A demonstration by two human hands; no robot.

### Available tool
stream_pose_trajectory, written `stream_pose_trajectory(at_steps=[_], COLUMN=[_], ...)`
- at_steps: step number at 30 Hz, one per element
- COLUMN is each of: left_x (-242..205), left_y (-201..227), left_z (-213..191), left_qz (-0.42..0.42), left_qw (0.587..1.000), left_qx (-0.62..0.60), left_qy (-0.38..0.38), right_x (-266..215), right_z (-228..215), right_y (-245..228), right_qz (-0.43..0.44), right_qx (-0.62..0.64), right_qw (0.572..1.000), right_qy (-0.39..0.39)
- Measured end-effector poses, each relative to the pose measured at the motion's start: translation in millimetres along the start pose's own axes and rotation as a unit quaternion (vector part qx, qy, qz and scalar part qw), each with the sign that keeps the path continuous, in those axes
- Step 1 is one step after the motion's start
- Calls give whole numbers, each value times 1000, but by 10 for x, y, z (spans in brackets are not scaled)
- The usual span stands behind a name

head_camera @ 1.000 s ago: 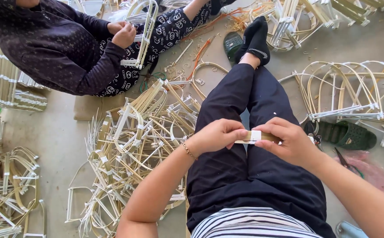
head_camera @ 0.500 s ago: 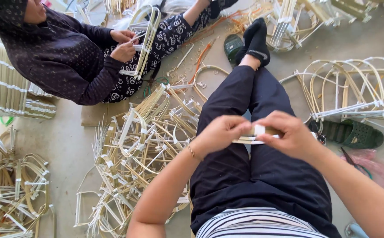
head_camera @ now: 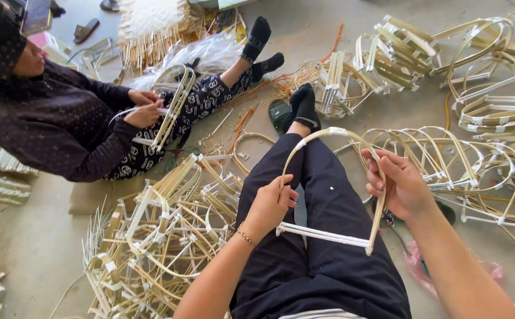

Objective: Assembling and taping small bamboo or wooden frame components for furniture manufacturing.

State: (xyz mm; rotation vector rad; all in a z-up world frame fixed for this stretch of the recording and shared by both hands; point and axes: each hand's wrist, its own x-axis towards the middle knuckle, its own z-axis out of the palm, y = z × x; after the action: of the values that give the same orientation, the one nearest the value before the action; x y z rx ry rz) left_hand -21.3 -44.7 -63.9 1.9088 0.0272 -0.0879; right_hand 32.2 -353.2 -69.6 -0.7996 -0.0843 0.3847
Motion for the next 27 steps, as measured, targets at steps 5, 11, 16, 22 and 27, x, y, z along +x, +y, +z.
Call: stream_pose_trajectory(at_steps=[5, 11, 16, 22, 27], left_x=[-87, -51, 130, 87, -175], left_y=[72, -144, -321, -105, 432], left_z=[-123, -176, -228, -405, -568], left_qz=[-118, -140, -128, -78, -34], left_qw=[987, 969, 960, 952, 969], left_qx=[-55, -162, -245, -296, -241], left_qy=[-91, -123, -45, -20, -50], right_x=[1, -242, -519, -562, -200], right_z=[71, 451, 460, 470, 1], right_y=[-40, -145, 35, 85, 179], right_qz=[52, 59, 75, 39, 11], right_qx=[18, -12, -183, -284, -155], right_qw=[998, 998, 979, 957, 984], right_qy=[-13, -16, -47, -39, 87])
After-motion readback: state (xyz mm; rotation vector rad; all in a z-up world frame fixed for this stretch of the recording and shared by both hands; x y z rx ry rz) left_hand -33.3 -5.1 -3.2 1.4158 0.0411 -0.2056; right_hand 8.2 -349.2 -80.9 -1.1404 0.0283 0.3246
